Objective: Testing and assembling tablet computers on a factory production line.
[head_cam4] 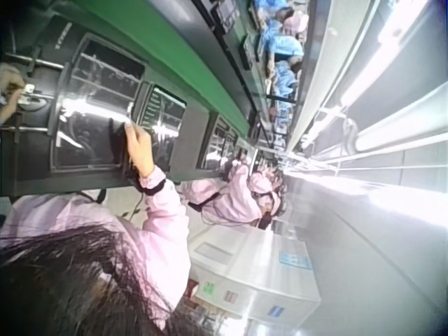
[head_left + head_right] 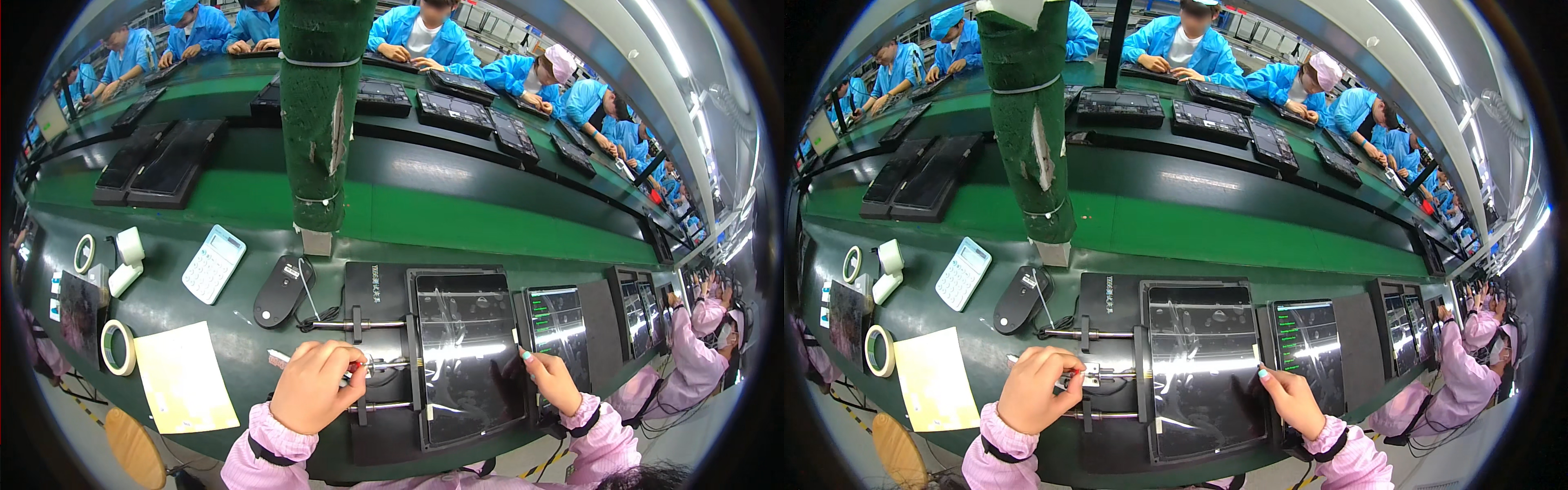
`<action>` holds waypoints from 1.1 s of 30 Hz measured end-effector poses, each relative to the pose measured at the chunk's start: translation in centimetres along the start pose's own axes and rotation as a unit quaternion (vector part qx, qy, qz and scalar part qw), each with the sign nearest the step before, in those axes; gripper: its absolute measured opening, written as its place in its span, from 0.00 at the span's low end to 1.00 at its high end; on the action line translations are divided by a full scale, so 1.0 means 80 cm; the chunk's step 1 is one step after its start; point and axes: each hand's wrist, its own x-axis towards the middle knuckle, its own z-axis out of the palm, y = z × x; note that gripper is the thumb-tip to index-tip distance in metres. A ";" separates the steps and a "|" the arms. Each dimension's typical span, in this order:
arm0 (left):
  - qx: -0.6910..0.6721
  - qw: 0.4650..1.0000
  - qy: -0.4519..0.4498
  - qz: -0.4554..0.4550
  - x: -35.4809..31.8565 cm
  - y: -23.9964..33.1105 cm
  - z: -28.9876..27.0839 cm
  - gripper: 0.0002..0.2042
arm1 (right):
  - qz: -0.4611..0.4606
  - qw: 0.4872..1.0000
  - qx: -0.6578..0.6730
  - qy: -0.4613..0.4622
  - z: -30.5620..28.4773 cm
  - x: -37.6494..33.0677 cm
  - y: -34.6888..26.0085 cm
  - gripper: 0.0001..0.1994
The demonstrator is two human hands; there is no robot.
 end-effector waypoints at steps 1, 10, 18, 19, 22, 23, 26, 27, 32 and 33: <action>-0.020 1.000 -0.003 -0.004 0.001 0.000 -0.002 0.08 | 0.006 1.000 -0.001 -0.001 0.001 0.000 0.000 0.20; -0.044 0.999 -0.017 0.017 0.005 -0.007 -0.008 0.06 | -0.343 0.906 -0.232 0.082 0.007 -0.012 -0.050 0.22; -0.033 0.999 -0.025 0.028 0.007 -0.009 -0.008 0.06 | -0.587 0.721 -0.353 -0.108 0.065 -0.004 -0.090 0.22; -0.032 0.999 -0.028 0.029 0.006 -0.008 -0.009 0.06 | -0.583 0.717 -0.370 -0.099 0.065 -0.001 -0.089 0.22; -0.029 0.999 -0.025 0.029 0.004 -0.008 -0.010 0.06 | -0.586 0.712 -0.372 -0.106 0.063 0.002 -0.078 0.23; -0.030 0.999 -0.026 0.028 0.004 -0.008 -0.011 0.06 | -0.580 0.717 -0.372 -0.107 0.061 0.002 -0.075 0.24; -0.022 0.999 -0.029 0.032 0.004 -0.008 -0.011 0.06 | -0.566 0.720 -0.386 -0.112 0.058 0.001 -0.070 0.26; -0.027 0.999 -0.027 0.029 0.004 -0.008 -0.011 0.06 | -0.558 0.724 -0.389 -0.116 0.057 0.000 -0.070 0.27; -0.045 0.999 -0.021 0.018 0.004 -0.008 -0.009 0.07 | -0.547 0.722 -0.393 -0.157 0.054 0.010 -0.063 0.28; -0.051 0.998 -0.021 0.013 0.005 -0.007 -0.007 0.07 | -0.535 0.724 -0.397 -0.182 0.053 0.012 -0.065 0.29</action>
